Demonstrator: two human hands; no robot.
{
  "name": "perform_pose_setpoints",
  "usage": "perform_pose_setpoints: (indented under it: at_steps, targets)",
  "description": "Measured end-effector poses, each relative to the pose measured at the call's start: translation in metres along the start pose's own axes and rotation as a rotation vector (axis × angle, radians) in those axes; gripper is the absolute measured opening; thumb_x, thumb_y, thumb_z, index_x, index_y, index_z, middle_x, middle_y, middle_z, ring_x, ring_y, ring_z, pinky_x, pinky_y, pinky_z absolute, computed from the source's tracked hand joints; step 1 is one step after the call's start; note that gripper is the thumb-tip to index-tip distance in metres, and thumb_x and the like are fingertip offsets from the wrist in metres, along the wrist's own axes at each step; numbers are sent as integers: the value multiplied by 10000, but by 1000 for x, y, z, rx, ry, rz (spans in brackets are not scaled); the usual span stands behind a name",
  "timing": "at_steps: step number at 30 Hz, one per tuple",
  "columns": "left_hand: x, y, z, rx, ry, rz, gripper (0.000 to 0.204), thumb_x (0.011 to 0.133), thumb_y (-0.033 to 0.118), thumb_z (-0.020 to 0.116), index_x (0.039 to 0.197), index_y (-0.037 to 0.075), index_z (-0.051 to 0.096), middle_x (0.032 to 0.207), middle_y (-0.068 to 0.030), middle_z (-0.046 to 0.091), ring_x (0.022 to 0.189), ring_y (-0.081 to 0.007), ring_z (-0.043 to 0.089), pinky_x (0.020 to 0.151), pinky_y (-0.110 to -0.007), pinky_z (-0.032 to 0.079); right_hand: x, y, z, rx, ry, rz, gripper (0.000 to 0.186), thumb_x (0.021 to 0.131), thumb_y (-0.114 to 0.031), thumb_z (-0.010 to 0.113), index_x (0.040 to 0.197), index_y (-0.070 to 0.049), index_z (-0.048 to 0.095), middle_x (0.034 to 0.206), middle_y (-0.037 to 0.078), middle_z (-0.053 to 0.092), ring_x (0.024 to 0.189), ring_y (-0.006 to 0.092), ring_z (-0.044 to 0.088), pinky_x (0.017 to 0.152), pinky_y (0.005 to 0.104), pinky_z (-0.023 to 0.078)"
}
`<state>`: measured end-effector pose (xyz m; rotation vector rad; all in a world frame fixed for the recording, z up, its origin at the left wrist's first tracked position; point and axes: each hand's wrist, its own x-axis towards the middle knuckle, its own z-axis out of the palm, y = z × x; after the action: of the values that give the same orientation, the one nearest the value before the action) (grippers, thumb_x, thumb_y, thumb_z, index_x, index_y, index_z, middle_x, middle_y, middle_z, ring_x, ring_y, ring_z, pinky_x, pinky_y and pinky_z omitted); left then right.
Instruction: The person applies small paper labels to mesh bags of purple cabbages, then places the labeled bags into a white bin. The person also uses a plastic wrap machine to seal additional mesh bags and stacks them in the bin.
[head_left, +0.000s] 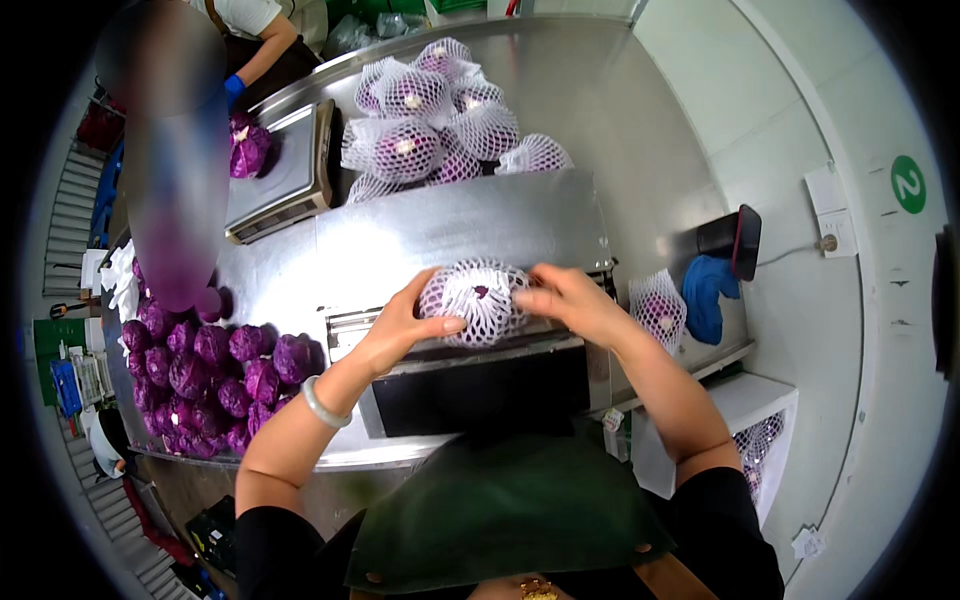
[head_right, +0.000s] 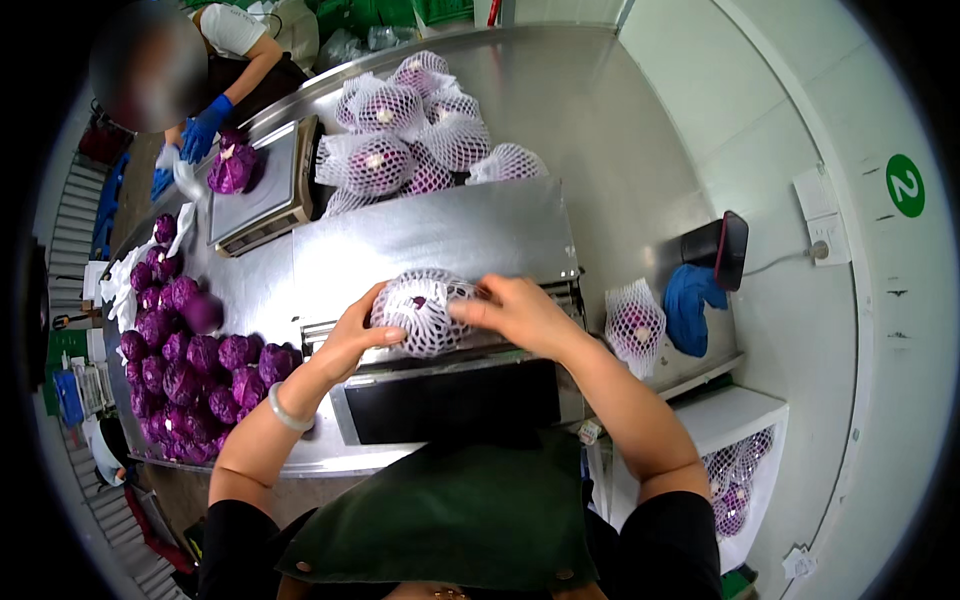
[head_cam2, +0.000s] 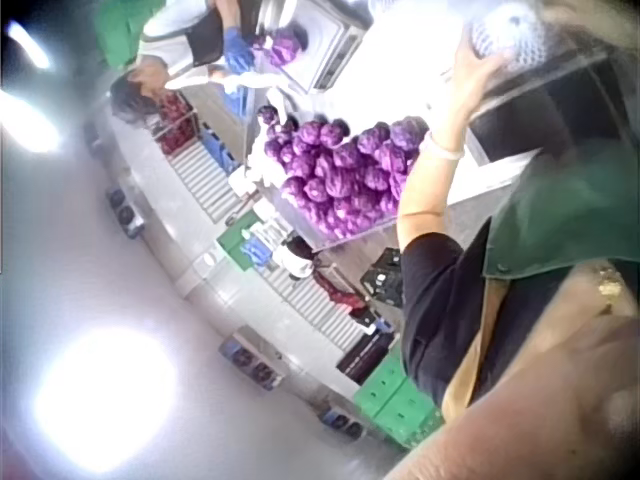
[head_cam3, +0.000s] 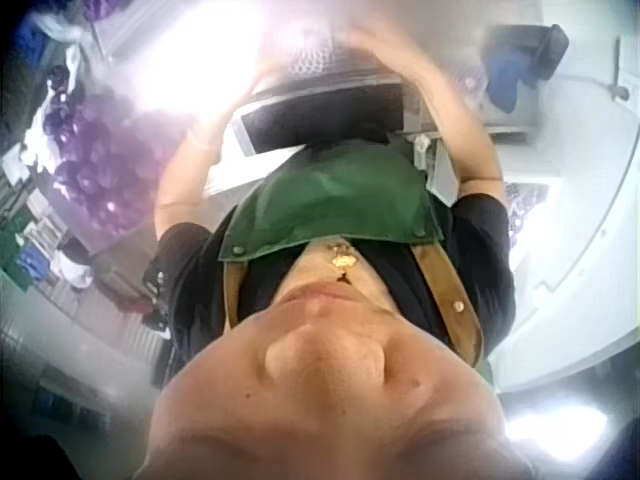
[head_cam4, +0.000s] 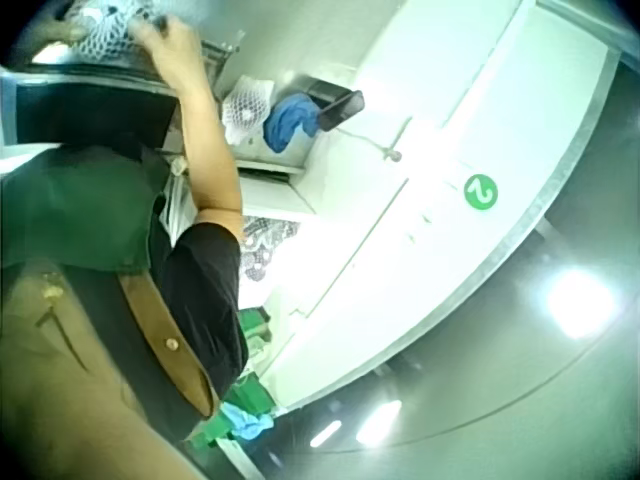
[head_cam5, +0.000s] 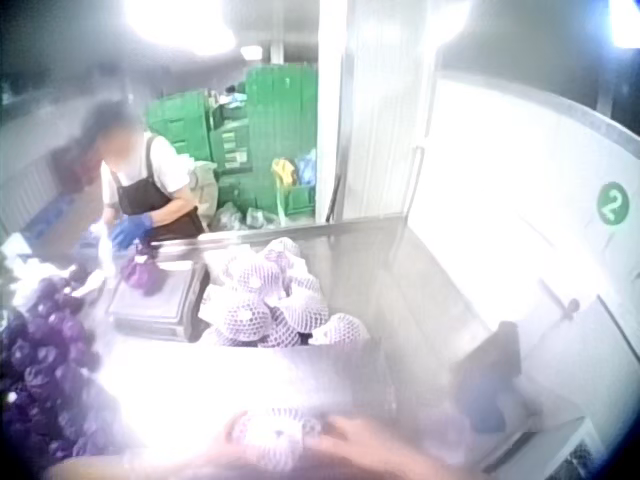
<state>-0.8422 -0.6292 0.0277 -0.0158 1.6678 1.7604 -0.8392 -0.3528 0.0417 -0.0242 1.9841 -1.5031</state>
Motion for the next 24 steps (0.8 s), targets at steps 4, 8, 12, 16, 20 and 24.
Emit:
perform_pose_setpoints:
  at_steps: [4,8,12,16,20,24]
  targets:
    - [-63,-7,22,-274,-275,-411,804,956,645,453,1472,34,377,1369,-178,542,1222,-280,574,962,-464,530,-68,-1,29,134,-227,100,411,895,-305,744,1021,60,605,857,80,685,778,132,673,720,272,531]
    - [-84,-77,40,-373,-266,-686,840,942,692,428,1492,64,342,1405,-170,515,1248,-304,555,1048,-419,492,-97,69,69,327,-133,334,396,880,-345,758,876,26,618,769,72,671,691,122,669,603,251,528]
    - [-117,-132,44,-513,-233,-471,560,992,351,591,1308,-102,495,1252,-201,623,1174,-267,616,1019,-395,516,-119,136,98,377,141,287,440,873,-392,761,714,-28,571,628,10,574,551,74,551,491,246,440]
    - [-129,-179,54,-223,109,-290,358,1041,279,522,1028,-46,672,914,-120,724,880,-202,706,847,-311,566,-123,171,133,474,385,167,420,965,-349,647,704,-36,544,599,-10,520,509,63,459,458,272,369]
    - [-110,-202,61,-40,483,-54,430,1053,350,488,746,55,549,554,-24,517,466,-107,510,463,-270,457,-115,211,142,159,765,127,440,1009,-349,556,738,-3,558,579,91,534,503,174,470,509,346,388]
    - [-82,-228,45,739,633,93,355,1008,281,572,734,60,530,525,-57,516,421,-144,509,409,-334,404,-112,226,134,-537,919,86,428,973,-375,589,730,-26,542,628,186,600,566,353,587,536,431,461]
